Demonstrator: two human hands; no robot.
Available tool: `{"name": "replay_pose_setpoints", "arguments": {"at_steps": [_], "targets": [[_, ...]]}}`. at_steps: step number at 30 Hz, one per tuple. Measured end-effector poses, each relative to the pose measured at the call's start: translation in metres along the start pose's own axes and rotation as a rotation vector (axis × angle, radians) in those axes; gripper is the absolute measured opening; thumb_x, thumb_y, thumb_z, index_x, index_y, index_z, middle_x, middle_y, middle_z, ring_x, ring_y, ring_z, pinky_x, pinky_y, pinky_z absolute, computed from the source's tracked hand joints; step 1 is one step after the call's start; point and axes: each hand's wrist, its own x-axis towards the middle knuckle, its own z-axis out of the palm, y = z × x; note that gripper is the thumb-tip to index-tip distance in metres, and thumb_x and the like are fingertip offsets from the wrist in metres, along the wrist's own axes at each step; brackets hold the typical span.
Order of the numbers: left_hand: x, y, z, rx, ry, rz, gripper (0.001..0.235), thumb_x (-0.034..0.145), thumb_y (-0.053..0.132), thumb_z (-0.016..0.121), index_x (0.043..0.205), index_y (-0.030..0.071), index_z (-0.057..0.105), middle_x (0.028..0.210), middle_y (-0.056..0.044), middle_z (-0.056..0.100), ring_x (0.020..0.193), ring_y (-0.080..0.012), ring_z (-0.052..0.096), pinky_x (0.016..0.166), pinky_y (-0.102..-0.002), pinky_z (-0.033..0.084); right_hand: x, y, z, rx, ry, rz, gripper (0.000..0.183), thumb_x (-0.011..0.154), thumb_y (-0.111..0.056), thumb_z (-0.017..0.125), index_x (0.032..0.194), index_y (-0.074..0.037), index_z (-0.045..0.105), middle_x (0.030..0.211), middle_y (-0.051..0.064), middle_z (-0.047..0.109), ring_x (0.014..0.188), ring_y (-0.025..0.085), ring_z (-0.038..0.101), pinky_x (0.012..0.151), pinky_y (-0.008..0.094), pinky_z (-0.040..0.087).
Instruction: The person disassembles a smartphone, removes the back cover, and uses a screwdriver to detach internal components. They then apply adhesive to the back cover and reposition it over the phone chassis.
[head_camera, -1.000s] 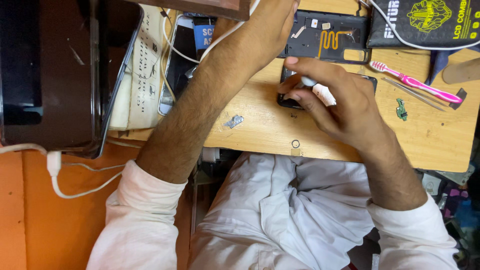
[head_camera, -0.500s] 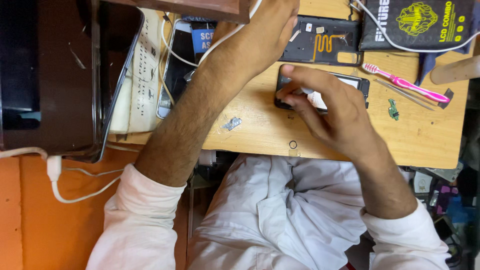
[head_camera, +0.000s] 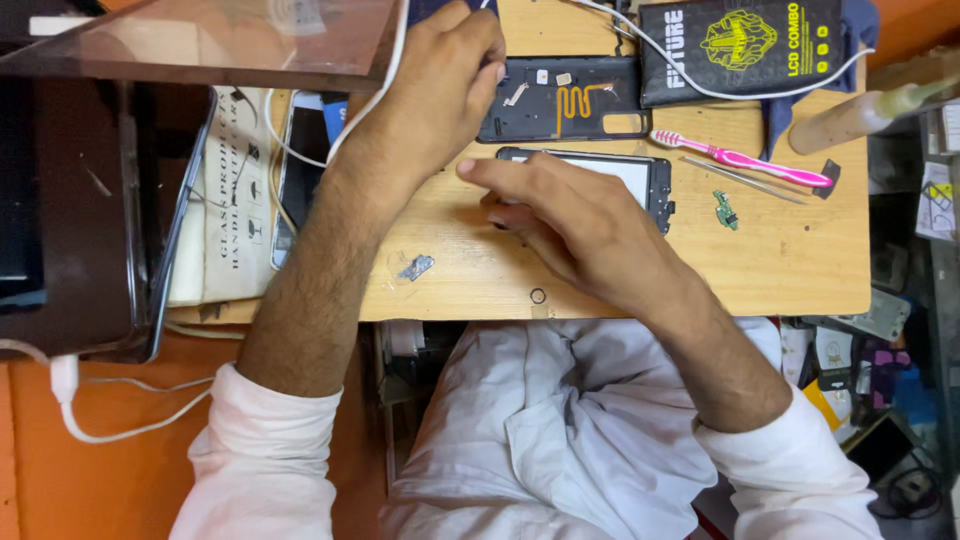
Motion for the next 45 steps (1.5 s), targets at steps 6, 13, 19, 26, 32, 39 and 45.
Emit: {"name": "replay_pose_setpoints", "arguments": {"at_steps": [6, 13, 19, 26, 32, 39, 45], "targets": [[0.001, -0.005, 0.001, 0.03, -0.08, -0.049, 0.011, 0.096, 0.006, 0.074, 0.101, 0.002, 0.065, 0.097, -0.018, 0.063, 0.09, -0.0383, 0.066, 0.076, -0.048, 0.052, 0.007, 0.003, -0.007, 0.113, -0.051, 0.061, 0.073, 0.096, -0.003, 0.078, 0.157, -0.009, 0.038, 0.112, 0.012, 0.066, 0.093, 0.023, 0.069, 0.081, 0.036, 0.061], [-0.006, -0.008, 0.009, -0.007, -0.043, -0.025, 0.009, 0.098, 0.004, 0.072, 0.1, 0.002, 0.063, 0.098, -0.016, 0.063, 0.092, -0.0365, 0.066, 0.079, -0.046, 0.054, 0.024, 0.064, -0.033, 0.15, 0.242, 0.099, 0.061, 0.113, 0.017, 0.067, 0.15, -0.009, 0.026, 0.131, 0.02, 0.062, 0.107, 0.023, 0.073, 0.091, 0.032, 0.066], [-0.003, -0.01, 0.011, 0.009, -0.031, -0.019, 0.011, 0.097, 0.004, 0.072, 0.098, 0.002, 0.062, 0.095, -0.015, 0.063, 0.088, -0.0348, 0.067, 0.076, -0.044, 0.054, 0.014, 0.087, -0.016, 0.122, 0.241, 0.136, 0.07, 0.112, 0.017, 0.067, 0.156, -0.01, 0.02, 0.13, 0.019, 0.064, 0.11, 0.021, 0.075, 0.089, 0.029, 0.069], [-0.001, 0.002, 0.006, 0.009, -0.097, -0.096, 0.011, 0.097, 0.007, 0.073, 0.099, 0.003, 0.063, 0.095, -0.013, 0.065, 0.087, -0.0322, 0.072, 0.073, -0.042, 0.057, 0.011, 0.095, -0.011, 0.188, 0.249, 0.127, 0.07, 0.111, 0.018, 0.064, 0.153, -0.008, 0.014, 0.13, 0.021, 0.061, 0.109, 0.024, 0.073, 0.092, 0.033, 0.068], [0.001, 0.019, -0.004, -0.001, -0.08, 0.032, 0.018, 0.097, 0.012, 0.077, 0.106, 0.006, 0.063, 0.101, -0.01, 0.067, 0.09, -0.0305, 0.072, 0.077, -0.043, 0.057, 0.012, 0.093, -0.018, 0.643, 0.457, 0.395, 0.074, 0.112, 0.014, 0.063, 0.157, -0.007, 0.008, 0.129, 0.018, 0.057, 0.106, 0.021, 0.073, 0.092, 0.032, 0.068], [0.002, 0.032, -0.003, 0.038, -0.091, 0.037, 0.025, 0.093, 0.023, 0.082, 0.104, 0.009, 0.065, 0.097, -0.005, 0.068, 0.081, -0.0264, 0.072, 0.068, -0.042, 0.055, 0.017, 0.07, -0.026, 0.781, 0.562, 0.476, 0.087, 0.107, 0.009, 0.063, 0.156, -0.013, -0.005, 0.127, 0.015, 0.058, 0.106, 0.019, 0.075, 0.087, 0.03, 0.071], [0.003, 0.031, 0.001, 0.05, -0.095, 0.02, 0.019, 0.096, 0.024, 0.08, 0.102, 0.01, 0.067, 0.095, -0.003, 0.069, 0.074, -0.0203, 0.071, 0.065, -0.04, 0.056, 0.018, 0.069, -0.025, 0.737, 0.561, 0.48, 0.081, 0.107, 0.01, 0.065, 0.155, -0.009, 0.002, 0.128, 0.016, 0.059, 0.103, 0.019, 0.075, 0.088, 0.03, 0.071]]}}
